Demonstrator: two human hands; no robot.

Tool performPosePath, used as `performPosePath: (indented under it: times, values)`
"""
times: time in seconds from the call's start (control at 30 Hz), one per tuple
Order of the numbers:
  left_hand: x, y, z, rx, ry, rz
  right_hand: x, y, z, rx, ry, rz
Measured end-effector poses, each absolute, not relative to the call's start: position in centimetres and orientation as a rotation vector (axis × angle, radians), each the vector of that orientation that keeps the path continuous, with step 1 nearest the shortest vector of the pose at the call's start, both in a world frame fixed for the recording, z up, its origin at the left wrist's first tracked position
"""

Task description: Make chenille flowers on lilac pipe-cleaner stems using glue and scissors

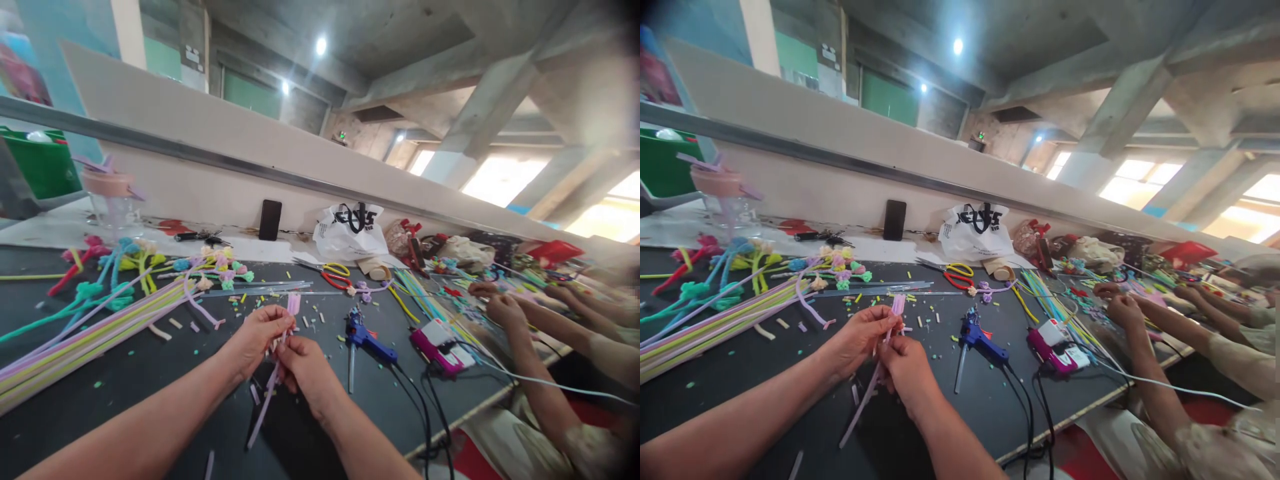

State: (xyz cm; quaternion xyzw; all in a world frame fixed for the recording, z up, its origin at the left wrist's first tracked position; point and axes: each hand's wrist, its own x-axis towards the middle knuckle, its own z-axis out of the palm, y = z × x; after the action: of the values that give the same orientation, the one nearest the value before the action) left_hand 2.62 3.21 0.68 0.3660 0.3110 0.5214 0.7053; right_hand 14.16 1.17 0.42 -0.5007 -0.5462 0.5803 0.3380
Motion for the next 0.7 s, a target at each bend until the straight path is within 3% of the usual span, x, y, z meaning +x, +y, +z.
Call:
performPosePath:
  times: [0.2,0.3,0.4,0.53,0.7]
  values:
    - [2.4,3.3,0.3,0.871,0.647,1.085,15.2,0.6,0.7,-1.208,-1.336,1.727]
    - [2.4,3.4,-0.1,0.862,0.67,1.09,16.1,0.4,0.7,-1.32,-1.514,1.672]
    - [2.4,3.6,-0.2,0.854,0.721,1.111,19.0,1.0,0.8,-1.549,-1.787,1.232]
    - [2.4,3.7,0.0,0.852,0.777,1.081,25.9,2.9,1.6,-1.891,-2.029,0.196]
    - [2.5,3.6,0.1,0.849,0.777,1.008,31.7,4.9,1.6,-2.116,-2.057,0.083]
